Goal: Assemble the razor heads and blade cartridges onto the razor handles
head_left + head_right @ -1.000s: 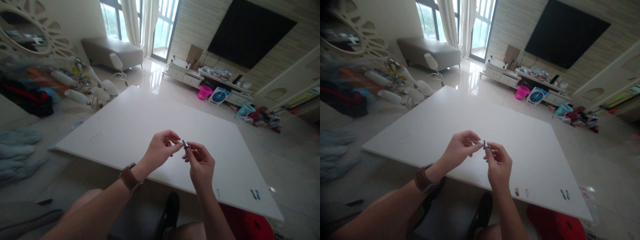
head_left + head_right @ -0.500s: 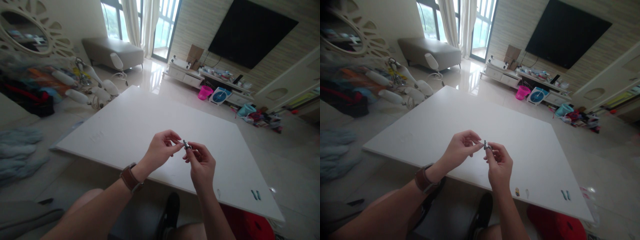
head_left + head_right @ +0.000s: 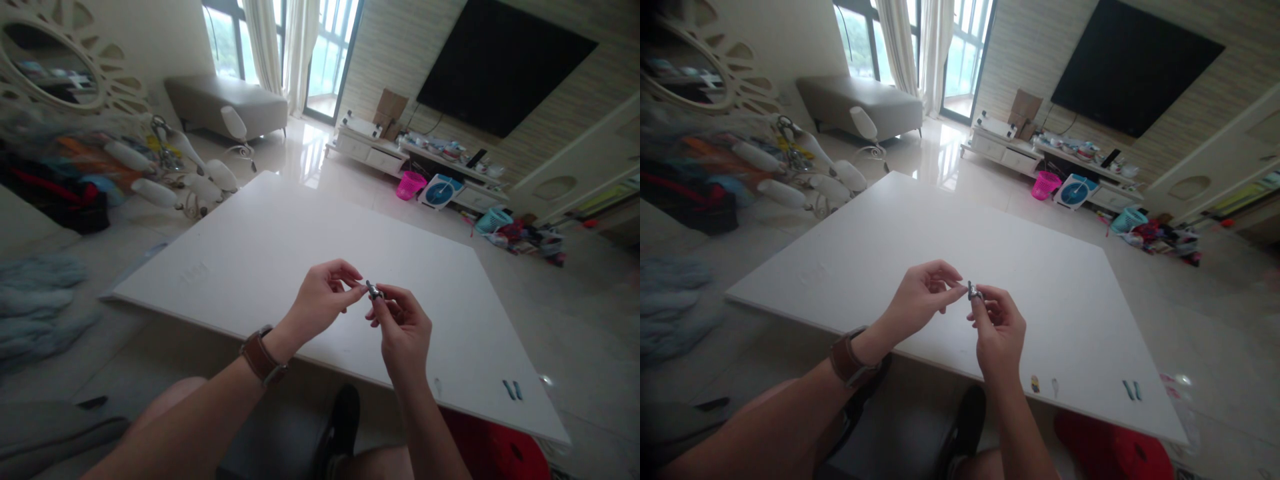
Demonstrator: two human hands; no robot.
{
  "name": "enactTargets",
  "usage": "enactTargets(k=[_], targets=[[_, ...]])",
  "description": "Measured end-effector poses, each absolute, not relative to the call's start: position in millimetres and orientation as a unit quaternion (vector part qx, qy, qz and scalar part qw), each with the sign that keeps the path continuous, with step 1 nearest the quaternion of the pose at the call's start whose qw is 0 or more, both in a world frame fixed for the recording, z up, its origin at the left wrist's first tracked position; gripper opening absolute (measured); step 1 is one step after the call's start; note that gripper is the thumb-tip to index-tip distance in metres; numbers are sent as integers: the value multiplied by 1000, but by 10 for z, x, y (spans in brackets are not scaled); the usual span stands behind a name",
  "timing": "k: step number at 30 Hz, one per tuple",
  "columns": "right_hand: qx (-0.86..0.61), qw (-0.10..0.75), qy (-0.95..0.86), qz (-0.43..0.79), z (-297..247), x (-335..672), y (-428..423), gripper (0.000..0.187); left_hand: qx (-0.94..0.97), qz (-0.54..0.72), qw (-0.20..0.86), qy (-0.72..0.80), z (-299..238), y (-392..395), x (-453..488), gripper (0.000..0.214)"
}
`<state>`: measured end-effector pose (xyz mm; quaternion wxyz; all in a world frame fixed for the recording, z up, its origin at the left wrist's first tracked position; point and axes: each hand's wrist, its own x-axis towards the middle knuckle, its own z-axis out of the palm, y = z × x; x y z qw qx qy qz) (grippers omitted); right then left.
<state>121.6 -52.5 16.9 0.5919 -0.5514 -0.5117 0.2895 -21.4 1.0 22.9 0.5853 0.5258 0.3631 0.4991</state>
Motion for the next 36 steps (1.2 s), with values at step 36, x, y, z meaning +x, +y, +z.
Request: enactTargets(k=[36], targets=[[-544, 699, -177, 430, -413, 1179, 12, 26, 489, 434, 657, 376, 27, 44, -44, 21]])
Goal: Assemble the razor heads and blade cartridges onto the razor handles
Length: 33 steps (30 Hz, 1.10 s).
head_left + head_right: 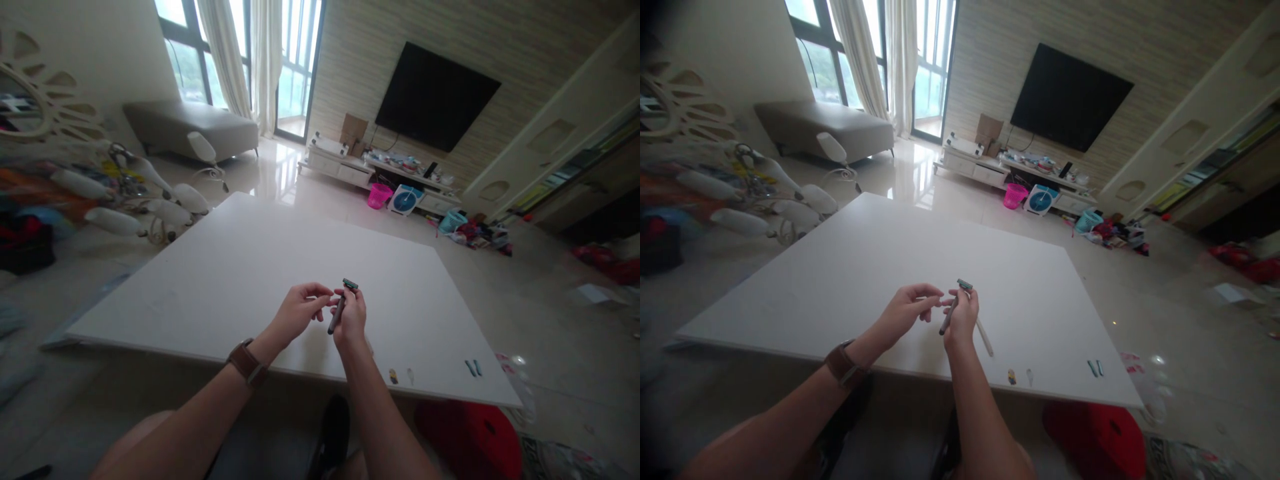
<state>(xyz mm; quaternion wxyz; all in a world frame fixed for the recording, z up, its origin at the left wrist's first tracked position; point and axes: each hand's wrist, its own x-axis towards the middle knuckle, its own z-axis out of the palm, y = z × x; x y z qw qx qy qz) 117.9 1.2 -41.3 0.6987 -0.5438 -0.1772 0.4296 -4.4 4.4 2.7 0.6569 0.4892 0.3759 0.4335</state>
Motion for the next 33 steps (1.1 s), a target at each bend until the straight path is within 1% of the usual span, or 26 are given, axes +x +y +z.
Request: enactTargets(k=[6, 11, 16, 20, 23, 26, 29, 33], targets=[[-557, 694, -116, 441, -559, 1076, 149, 20, 504, 420, 655, 375, 5, 68, -9, 16], [-530, 699, -112, 467, -604, 1072, 274, 23, 498, 441, 652, 363, 17, 143, 16, 15], [-488, 707, -105, 501, -511, 1097, 305, 29, 468, 463, 663, 356, 4, 185, 52, 21], [-451, 712, -150, 518, -377, 1064, 248, 29, 404, 487, 690, 352, -25, 172, 74, 27], [-428, 715, -187, 520, -291, 1026, 163, 26, 348, 512, 707, 342, -25, 126, 76, 30], [-409, 717, -237, 513, -259, 1013, 64, 21, 334, 523, 709, 335, -16, 68, 68, 32], [-418, 707, -302, 485, -260, 1027, -37, 18, 332, 527, 710, 327, -23, 28, 60, 33], [-464, 686, -393, 399, -224, 1045, -140, 18, 338, 533, 697, 340, -57, 21, 53, 34]])
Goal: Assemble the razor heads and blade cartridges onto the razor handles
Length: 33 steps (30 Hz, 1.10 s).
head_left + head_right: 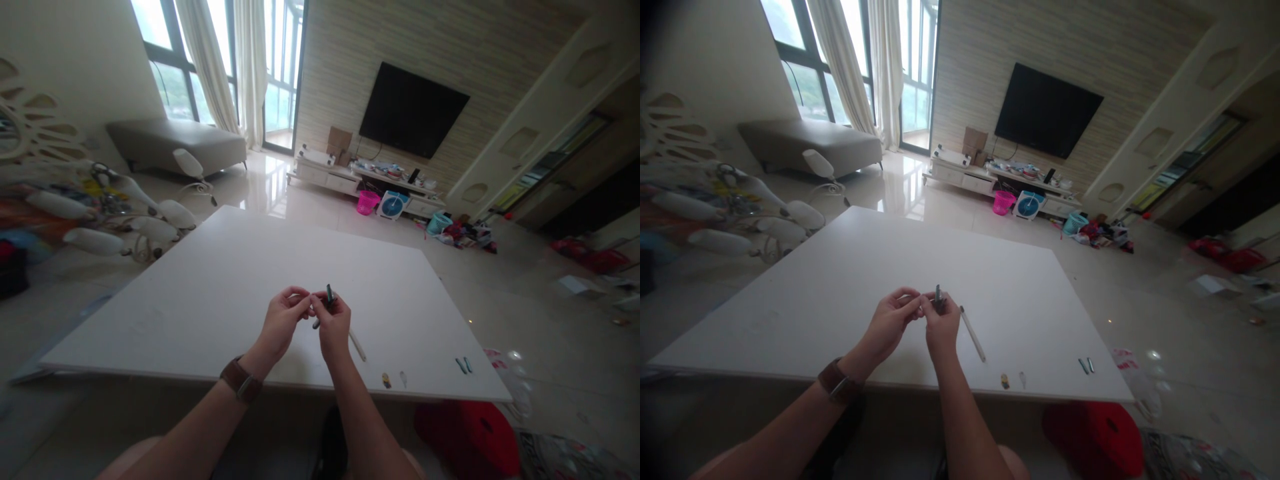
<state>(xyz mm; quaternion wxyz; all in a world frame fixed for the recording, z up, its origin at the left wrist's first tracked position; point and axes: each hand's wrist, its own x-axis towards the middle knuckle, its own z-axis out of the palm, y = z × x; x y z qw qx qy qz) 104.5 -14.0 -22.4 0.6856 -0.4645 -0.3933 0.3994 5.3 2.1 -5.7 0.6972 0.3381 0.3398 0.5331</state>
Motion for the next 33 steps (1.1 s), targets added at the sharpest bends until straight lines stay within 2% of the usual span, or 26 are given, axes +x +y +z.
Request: enactTargets(k=[7, 21, 33], targets=[[-490, 651, -479, 326, -175, 1006, -91, 19, 317, 531, 702, 352, -106, 144, -5, 38], [-474, 674, -430, 370, -267, 901, -7, 21, 304, 540, 700, 355, -151, 191, -33, 41], [-498, 662, -431, 356, -341, 921, -74, 23, 336, 525, 682, 382, -198, 126, -6, 42]])
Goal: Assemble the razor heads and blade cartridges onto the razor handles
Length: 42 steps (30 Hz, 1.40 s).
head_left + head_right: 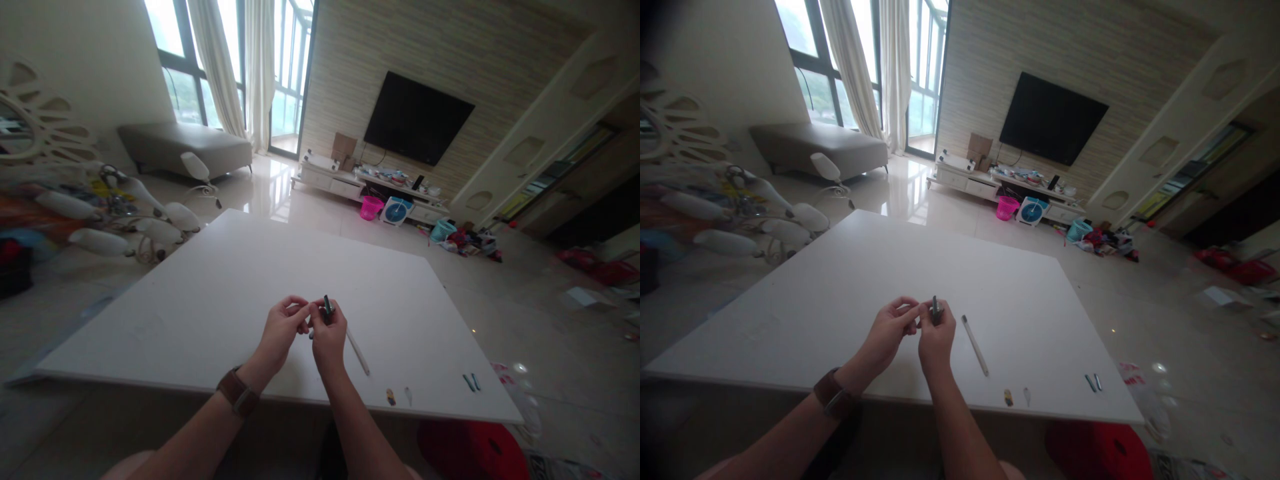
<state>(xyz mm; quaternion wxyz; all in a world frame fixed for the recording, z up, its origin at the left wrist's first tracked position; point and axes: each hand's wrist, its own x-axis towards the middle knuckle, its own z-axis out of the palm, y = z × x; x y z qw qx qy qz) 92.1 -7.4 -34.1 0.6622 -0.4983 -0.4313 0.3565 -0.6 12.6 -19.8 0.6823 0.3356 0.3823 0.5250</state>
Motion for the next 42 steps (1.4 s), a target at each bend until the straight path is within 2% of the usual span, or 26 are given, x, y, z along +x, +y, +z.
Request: enactTargets(k=[42], targets=[[-516, 657, -422, 354, -370, 887, -52, 27, 364, 518, 666, 395, -144, 118, -5, 35]])
